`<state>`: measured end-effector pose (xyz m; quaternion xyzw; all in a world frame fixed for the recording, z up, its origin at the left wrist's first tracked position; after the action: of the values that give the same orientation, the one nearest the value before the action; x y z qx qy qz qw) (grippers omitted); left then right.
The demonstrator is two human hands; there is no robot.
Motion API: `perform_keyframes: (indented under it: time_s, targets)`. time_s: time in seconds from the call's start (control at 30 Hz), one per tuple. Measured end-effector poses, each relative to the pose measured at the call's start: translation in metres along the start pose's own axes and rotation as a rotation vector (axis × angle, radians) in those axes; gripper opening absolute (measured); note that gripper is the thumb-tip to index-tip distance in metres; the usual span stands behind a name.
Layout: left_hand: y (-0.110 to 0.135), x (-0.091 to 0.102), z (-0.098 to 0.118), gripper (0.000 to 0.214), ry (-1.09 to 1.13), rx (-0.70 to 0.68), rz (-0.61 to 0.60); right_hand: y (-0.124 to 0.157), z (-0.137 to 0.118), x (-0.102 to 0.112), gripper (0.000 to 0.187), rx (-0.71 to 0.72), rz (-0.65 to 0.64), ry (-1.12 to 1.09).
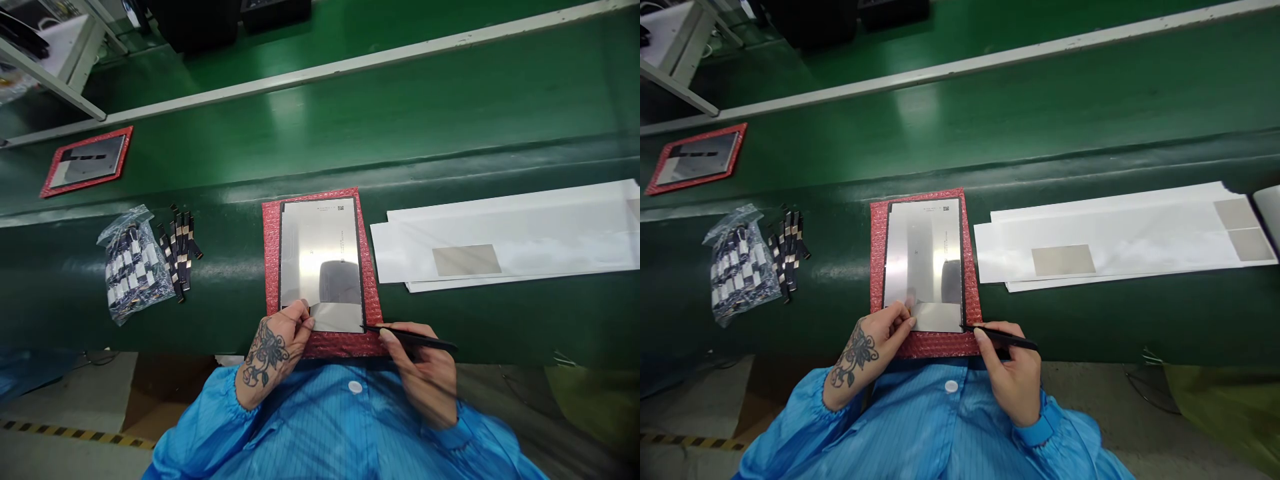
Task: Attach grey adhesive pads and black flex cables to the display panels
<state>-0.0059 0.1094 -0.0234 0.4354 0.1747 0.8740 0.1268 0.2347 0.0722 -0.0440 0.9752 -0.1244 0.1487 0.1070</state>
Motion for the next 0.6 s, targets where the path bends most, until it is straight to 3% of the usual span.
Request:
perform_keyframes:
  time_s: [0.33, 0.53, 0.6]
  targets:
    - [-0.001, -0.002, -0.003, 0.018, -0.046, -0.008, -0.001, 0.0, 0.0, 0.0, 0.017, 0.016, 0.006, 0.003]
    - [0.0, 0.005, -0.013, 0.022, -0.197, 0.095, -0.029, -0.002, -0.001, -0.001, 0.017, 0.009, -0.003, -0.02]
    - [0.004, 0.007, -0.016, 0.021, -0.21, 0.051, -0.009, -0.002, -0.001, -0.001, 0.017, 0.008, -0.003, -0.021]
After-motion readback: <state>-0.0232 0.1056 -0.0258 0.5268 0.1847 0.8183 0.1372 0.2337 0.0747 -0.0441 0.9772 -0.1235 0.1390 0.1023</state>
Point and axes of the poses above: each hand's wrist, its own y-axis away from the middle knuckle, its own x-axis out of the back of the hand, z = x × y, the point moved 10 cm from there along -y, towards the middle knuckle
